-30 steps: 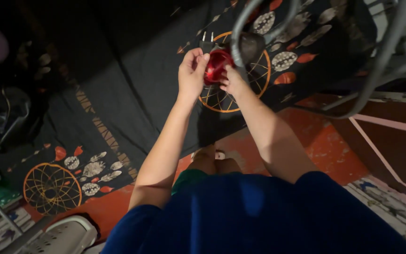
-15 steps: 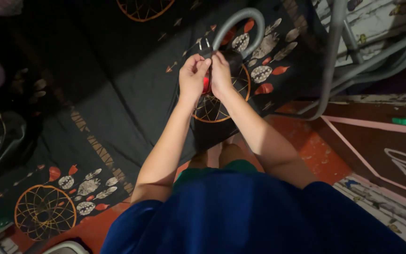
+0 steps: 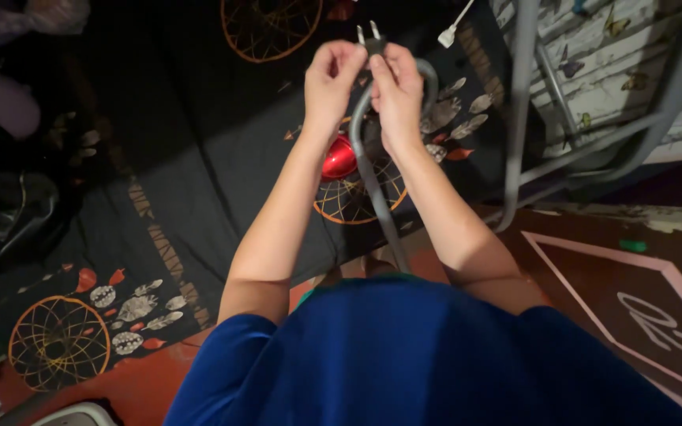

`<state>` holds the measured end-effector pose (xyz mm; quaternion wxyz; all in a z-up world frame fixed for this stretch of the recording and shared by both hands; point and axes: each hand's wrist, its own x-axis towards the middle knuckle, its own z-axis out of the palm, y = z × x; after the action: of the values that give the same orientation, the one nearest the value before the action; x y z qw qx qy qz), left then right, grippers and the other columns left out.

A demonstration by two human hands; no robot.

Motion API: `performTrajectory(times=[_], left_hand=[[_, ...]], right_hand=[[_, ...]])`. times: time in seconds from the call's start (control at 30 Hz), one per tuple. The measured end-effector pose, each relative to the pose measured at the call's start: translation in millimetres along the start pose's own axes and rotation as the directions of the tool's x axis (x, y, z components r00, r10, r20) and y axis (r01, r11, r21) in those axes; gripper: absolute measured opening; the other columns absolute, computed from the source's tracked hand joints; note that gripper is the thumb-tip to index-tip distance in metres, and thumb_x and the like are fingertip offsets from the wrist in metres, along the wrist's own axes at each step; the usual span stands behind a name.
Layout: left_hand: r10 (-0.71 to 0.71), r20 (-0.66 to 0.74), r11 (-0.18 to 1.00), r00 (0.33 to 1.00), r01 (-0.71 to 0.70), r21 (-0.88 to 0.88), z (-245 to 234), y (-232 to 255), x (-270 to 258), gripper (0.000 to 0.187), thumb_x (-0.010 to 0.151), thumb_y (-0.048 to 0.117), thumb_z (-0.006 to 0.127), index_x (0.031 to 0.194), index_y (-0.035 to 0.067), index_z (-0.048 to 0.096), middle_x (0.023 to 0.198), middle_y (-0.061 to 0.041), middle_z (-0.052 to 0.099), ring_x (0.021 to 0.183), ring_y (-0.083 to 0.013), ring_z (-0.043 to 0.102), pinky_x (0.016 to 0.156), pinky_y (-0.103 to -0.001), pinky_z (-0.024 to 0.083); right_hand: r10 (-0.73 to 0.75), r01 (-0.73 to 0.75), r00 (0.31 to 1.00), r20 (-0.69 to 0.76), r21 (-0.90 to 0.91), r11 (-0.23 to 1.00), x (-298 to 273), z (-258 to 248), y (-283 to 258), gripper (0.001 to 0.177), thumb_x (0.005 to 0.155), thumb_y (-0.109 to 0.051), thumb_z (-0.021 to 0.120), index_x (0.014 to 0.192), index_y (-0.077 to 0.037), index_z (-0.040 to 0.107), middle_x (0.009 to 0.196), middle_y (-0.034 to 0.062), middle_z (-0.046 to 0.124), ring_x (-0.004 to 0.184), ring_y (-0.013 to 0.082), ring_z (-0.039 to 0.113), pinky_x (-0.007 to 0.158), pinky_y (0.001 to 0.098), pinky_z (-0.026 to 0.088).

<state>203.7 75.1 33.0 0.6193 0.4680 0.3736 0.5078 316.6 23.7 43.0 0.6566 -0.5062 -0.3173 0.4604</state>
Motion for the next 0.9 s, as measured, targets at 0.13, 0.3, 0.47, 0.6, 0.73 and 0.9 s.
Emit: performTrajectory(times=[0.13,0.3,0.47,0.6,0.73,0.9], left_hand=[[0.21,-0.078,0.978,0.975,-0.209,0.012,8.5,14.2,38.0,0.029,0.109,0.034,0.055,0.116,0.007,0.062,0.092,0.002,0.061,0.079,-0.0072,0.051,0.07,-0.026,0.045],[0.368,-0.061,0.928,0.928,-0.363,0.084,14.6,32.7,82.4,0.047,0.113,0.049,0.04,0.116,0.006,0.058,0.092,-0.002,0.064,0.074,-0.0111,0.053,0.067,-0.029,0.046],[0.229,0.029,0.969,0.973,-0.231,0.087,9.3,20.3,116.9,0.075,0.103,0.068,0.029,0.102,0.001,0.064,0.076,-0.008,0.067,0.058,-0.014,0.061,0.052,-0.029,0.048],[0.217,0.077,0.968,0.973,-0.225,0.115,12.7,16.6,121.8,0.092,0.098,0.078,0.023,0.097,-0.001,0.07,0.073,-0.008,0.069,0.058,-0.0135,0.064,0.049,-0.028,0.046],[0.31,0.089,0.925,0.947,-0.322,0.201,17.6,26.8,122.3,0.099,0.094,0.083,0.021,0.1,-0.003,0.069,0.073,-0.007,0.067,0.059,-0.0139,0.064,0.048,-0.028,0.048],[0.316,0.077,0.913,0.946,-0.326,0.246,6.7,48.0,115.0,0.099,0.093,0.085,0.023,0.097,-0.004,0.066,0.069,-0.009,0.066,0.055,-0.0164,0.066,0.047,-0.03,0.051]], right_hand=[[-0.158,0.157,0.987,-0.014,-0.054,0.986,4.9,0.0,-29.0,0.019,0.108,-0.011,0.064,0.125,-0.004,0.062,0.1,0.0029,0.074,0.065,0.0019,0.049,0.054,0.0175,0.037],[-0.439,0.437,0.898,0.028,-0.169,0.883,31.5,-4.0,-40.9,0.021,0.102,-0.004,0.067,0.122,0.001,0.062,0.104,0.0048,0.073,0.092,0.0056,0.068,0.084,0.0201,0.054],[-0.401,0.373,0.915,-0.037,-0.301,0.878,54.8,-4.3,-54.0,0.023,0.101,-0.004,0.071,0.124,0.002,0.072,0.097,0.0036,0.075,0.08,0.0061,0.062,0.071,0.0211,0.052],[-0.396,0.327,0.917,-0.047,-0.48,0.814,62.0,-1.9,-70.7,0.023,0.096,-0.006,0.074,0.118,0.002,0.073,0.087,0.0047,0.076,0.069,0.0074,0.057,0.064,0.0212,0.049],[-0.41,0.359,0.912,-0.004,-0.472,0.805,70.0,-3.5,-68.6,0.023,0.095,-0.007,0.075,0.118,-0.001,0.074,0.092,0.0055,0.08,0.073,0.0065,0.067,0.069,0.0216,0.055],[-0.401,0.349,0.916,0.01,-0.513,0.784,59.2,6.0,-78.8,0.025,0.095,-0.008,0.075,0.119,-0.003,0.074,0.097,0.0045,0.081,0.078,0.0075,0.069,0.076,0.0235,0.055]])
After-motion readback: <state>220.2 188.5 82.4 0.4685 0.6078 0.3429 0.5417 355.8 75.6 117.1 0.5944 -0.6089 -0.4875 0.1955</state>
